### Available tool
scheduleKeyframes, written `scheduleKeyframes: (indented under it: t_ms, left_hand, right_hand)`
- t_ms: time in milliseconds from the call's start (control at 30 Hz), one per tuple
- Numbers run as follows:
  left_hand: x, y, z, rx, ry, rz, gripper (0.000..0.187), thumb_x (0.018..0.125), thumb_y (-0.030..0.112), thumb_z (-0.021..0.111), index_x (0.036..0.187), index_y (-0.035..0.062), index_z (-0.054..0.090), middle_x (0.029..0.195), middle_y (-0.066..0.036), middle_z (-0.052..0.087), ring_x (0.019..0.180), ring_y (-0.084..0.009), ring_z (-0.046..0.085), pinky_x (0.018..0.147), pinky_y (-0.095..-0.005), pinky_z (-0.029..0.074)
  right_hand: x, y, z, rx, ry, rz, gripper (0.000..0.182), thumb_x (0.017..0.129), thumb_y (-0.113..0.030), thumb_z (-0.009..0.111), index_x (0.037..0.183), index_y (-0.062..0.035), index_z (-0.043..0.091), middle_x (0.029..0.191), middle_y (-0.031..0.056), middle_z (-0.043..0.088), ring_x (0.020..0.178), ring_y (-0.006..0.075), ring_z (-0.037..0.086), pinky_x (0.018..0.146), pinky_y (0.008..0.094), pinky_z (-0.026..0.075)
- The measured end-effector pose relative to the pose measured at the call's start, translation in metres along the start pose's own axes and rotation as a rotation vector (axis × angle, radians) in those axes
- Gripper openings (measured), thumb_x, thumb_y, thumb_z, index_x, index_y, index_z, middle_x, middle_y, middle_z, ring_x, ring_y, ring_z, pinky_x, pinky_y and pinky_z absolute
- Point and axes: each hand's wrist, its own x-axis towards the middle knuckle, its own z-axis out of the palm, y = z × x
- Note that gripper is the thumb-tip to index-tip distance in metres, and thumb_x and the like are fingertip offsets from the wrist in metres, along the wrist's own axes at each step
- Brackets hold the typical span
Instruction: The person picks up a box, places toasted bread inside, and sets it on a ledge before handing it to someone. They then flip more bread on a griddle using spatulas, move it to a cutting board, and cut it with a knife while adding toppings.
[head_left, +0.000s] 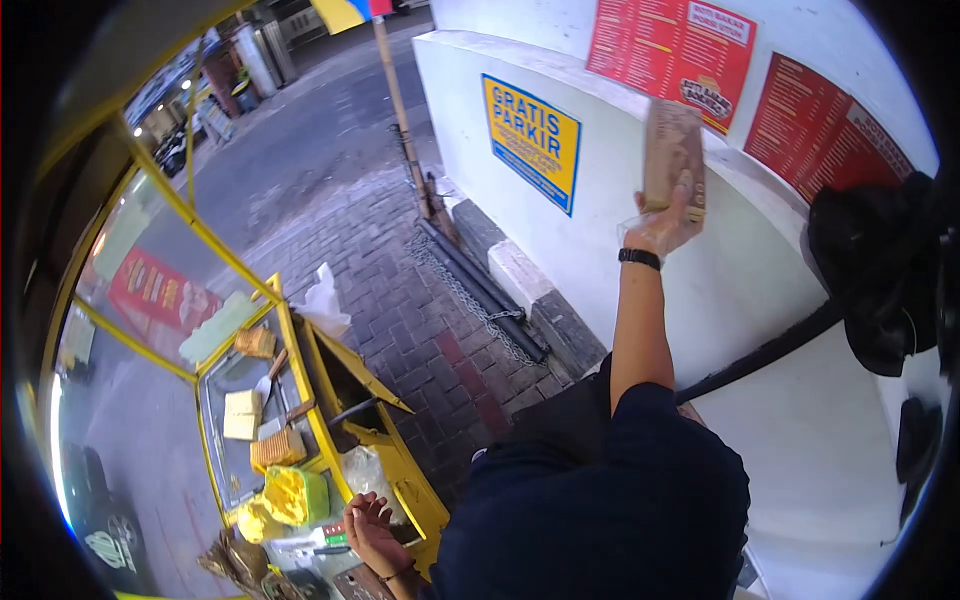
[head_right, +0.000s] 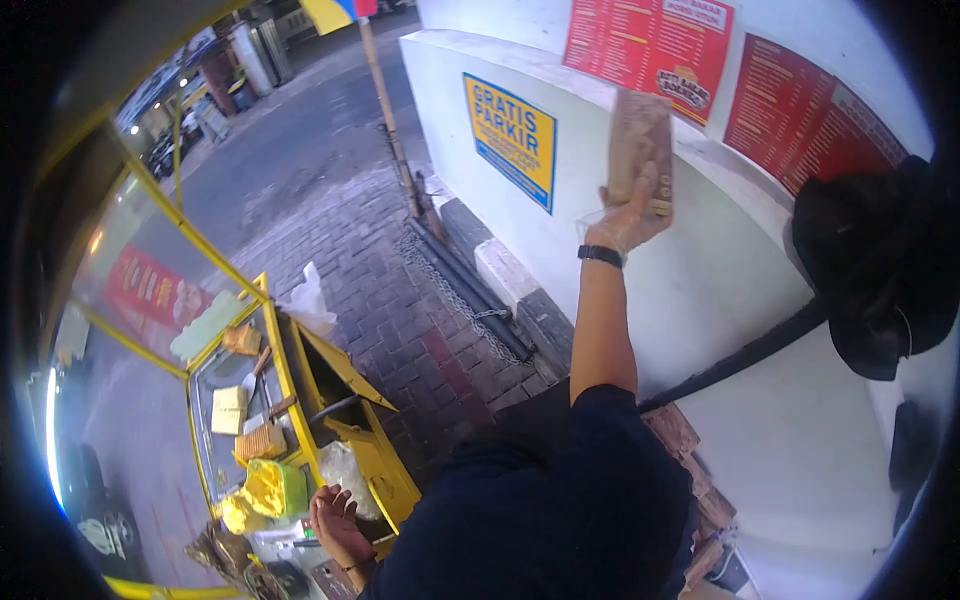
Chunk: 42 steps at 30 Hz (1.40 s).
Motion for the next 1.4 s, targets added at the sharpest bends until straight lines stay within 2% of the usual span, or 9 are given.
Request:
scheduleKeyframes:
  t_ms: [200,467,767,833,867,1000,1100,1267,1400]
  left_hand:
    - [0.033,0.002,0.034,0.057,-0.193,-0.01,0.021,0.103,0.02,0.048,0.111,0.0042,0.057,0.105,-0.01,0.065,0.092,-0.0194,0.064,0.077,-0.029,0.05]
    - [0.029,0.001,0.056,0.221,-0.495,-0.027,0.023,0.101,0.018,0.051,0.112,0.0014,0.062,0.103,-0.011,0.069,0.09,-0.0179,0.067,0.078,-0.0272,0.05]
    - [0.076,-0.027,0.132,0.218,-0.8,-0.087,0.022,0.1,0.019,0.054,0.111,0.0026,0.063,0.102,-0.008,0.07,0.089,-0.0164,0.066,0.079,-0.0268,0.05]
    - [0.098,-0.026,0.171,0.243,-0.851,-0.066,0.022,0.1,0.019,0.054,0.111,0.0015,0.063,0.1,-0.008,0.069,0.089,-0.0156,0.066,0.08,-0.0269,0.05]
    - [0.111,-0.025,0.194,0.254,-0.891,-0.026,0.022,0.099,0.018,0.055,0.111,0.0012,0.063,0.099,-0.007,0.069,0.089,-0.0149,0.065,0.079,-0.0267,0.05]
    - [0.149,-0.013,0.31,0.346,-1.028,0.172,0.024,0.098,0.018,0.057,0.113,0.0003,0.063,0.099,-0.006,0.068,0.089,-0.0119,0.063,0.075,-0.0255,0.048]
    - [0.153,-0.009,0.432,0.38,-1.257,0.189,0.028,0.097,0.019,0.06,0.117,-0.0001,0.062,0.105,-0.006,0.067,0.093,-0.0112,0.062,0.076,-0.0247,0.047]
    - [0.195,-0.052,0.679,0.646,-1.316,0.641,0.074,0.082,0.039,0.074,0.137,-0.0022,0.045,0.129,-0.023,0.059,0.121,-0.0373,0.056,0.102,-0.0402,0.045]
    - [0.243,-0.062,0.858,0.703,-1.063,0.959,0.117,0.071,0.045,0.082,0.149,-0.0118,0.016,0.143,-0.036,0.041,0.134,-0.0427,0.043,0.112,-0.0425,0.036]
  right_hand:
    - [0.098,0.018,-0.003,-0.078,0.258,-0.353,0.082,0.074,-0.024,0.087,0.133,-0.0201,0.03,0.129,0.0105,0.052,0.107,0.0341,0.059,0.06,0.0428,0.057]
    - [0.131,0.0,0.031,-0.682,0.522,-0.077,0.122,0.061,-0.053,0.089,0.149,-0.0089,0.018,0.118,0.0212,0.059,0.1,0.0363,0.065,0.087,0.04,0.055]
    - [0.139,-0.016,-0.011,-0.906,0.17,-0.159,0.131,0.07,-0.068,0.075,0.155,-0.0018,0.001,0.141,0.0265,0.043,0.111,0.0355,0.059,0.089,0.0416,0.054]
    - [0.111,-0.038,-0.034,-0.866,0.038,-0.143,0.125,0.074,-0.065,0.074,0.156,-0.0046,0.001,0.141,0.0236,0.042,0.104,0.0308,0.06,0.08,0.0384,0.054]
    - [0.09,-0.053,-0.045,-0.8,-0.047,-0.073,0.123,0.075,-0.06,0.077,0.157,-0.012,-0.001,0.138,0.0193,0.045,0.092,0.0238,0.062,0.064,0.0347,0.055]
    - [0.051,-0.061,-0.123,-0.857,-0.202,-0.04,0.092,0.091,-0.04,0.068,0.157,-0.0163,0.007,0.132,0.018,0.046,0.092,0.0211,0.064,0.063,0.0344,0.055]
    - [0.015,-0.075,-0.169,-0.93,-0.228,0.108,0.088,0.091,-0.034,0.069,0.155,-0.01,0.014,0.125,0.0175,0.051,0.087,0.019,0.064,0.06,0.0316,0.054]
    - [-0.04,-0.092,-0.23,-0.948,-0.065,0.331,0.069,0.09,-0.027,0.071,0.143,0.0006,0.037,0.089,0.0086,0.061,0.068,0.0139,0.061,0.053,0.027,0.051]
    - [-0.082,-0.101,-0.269,-1.01,0.253,0.401,0.034,0.088,-0.027,0.072,0.106,-0.0007,0.06,0.078,0.0059,0.061,0.058,0.0142,0.061,0.048,0.0277,0.051]
